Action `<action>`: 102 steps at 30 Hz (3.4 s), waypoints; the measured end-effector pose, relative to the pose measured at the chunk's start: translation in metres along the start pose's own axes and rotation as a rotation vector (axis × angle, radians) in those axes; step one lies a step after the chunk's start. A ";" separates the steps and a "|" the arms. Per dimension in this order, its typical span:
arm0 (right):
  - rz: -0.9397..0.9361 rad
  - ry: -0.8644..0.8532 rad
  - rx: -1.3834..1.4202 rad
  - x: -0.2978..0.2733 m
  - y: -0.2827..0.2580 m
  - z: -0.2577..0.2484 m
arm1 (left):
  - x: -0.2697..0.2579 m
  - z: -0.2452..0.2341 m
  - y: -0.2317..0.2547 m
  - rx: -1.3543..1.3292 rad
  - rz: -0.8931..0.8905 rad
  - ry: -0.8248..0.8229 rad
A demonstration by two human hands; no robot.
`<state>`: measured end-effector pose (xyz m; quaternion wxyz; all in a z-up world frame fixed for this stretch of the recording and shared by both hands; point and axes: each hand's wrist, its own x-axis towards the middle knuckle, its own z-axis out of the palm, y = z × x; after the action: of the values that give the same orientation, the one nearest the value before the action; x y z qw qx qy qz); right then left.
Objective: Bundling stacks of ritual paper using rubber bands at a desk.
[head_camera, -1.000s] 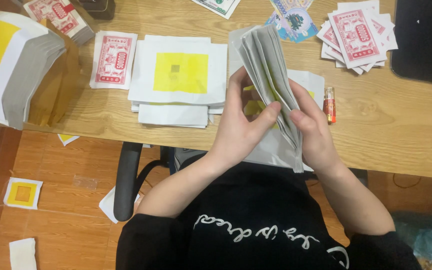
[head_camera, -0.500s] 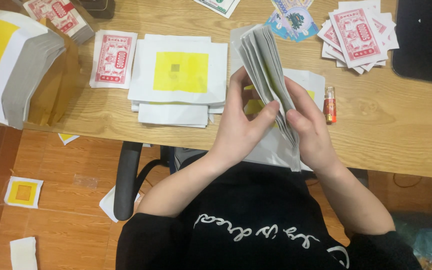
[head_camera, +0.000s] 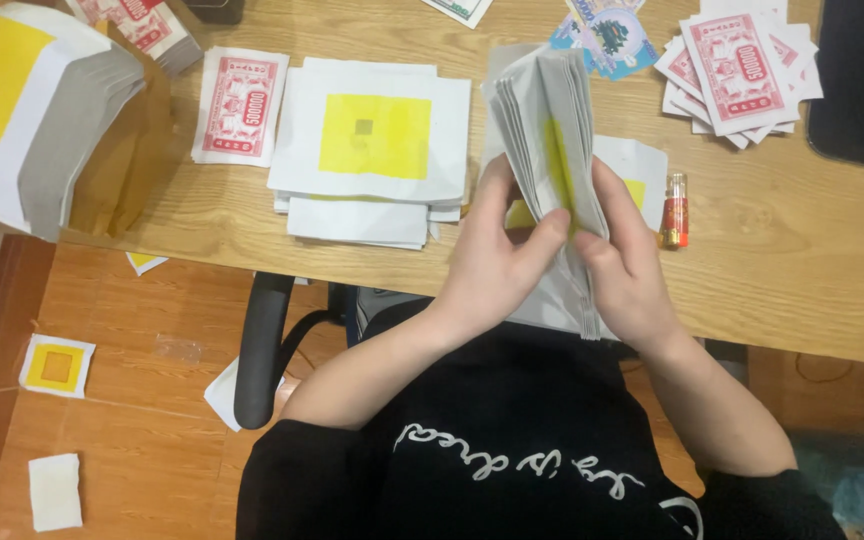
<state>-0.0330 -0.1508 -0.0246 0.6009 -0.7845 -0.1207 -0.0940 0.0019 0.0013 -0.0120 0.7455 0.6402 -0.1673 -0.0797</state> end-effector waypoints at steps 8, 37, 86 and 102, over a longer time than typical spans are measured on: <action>0.097 0.147 -0.144 -0.007 0.014 -0.009 | 0.010 -0.040 -0.022 0.056 0.180 0.079; -0.284 -0.610 -0.994 0.122 0.020 0.133 | 0.044 -0.223 0.041 0.201 -0.487 0.492; -0.249 -0.162 -1.029 -0.087 0.049 -0.017 | -0.061 -0.032 -0.047 -0.306 -0.429 -0.204; -0.356 -0.078 -0.915 -0.085 0.041 -0.022 | -0.059 -0.030 0.011 -0.414 -0.823 0.084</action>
<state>-0.1018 -0.1891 -0.0814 0.1643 -0.9381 -0.2218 -0.2091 -0.0436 0.0511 -0.0140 0.7701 0.4936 0.1506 -0.3750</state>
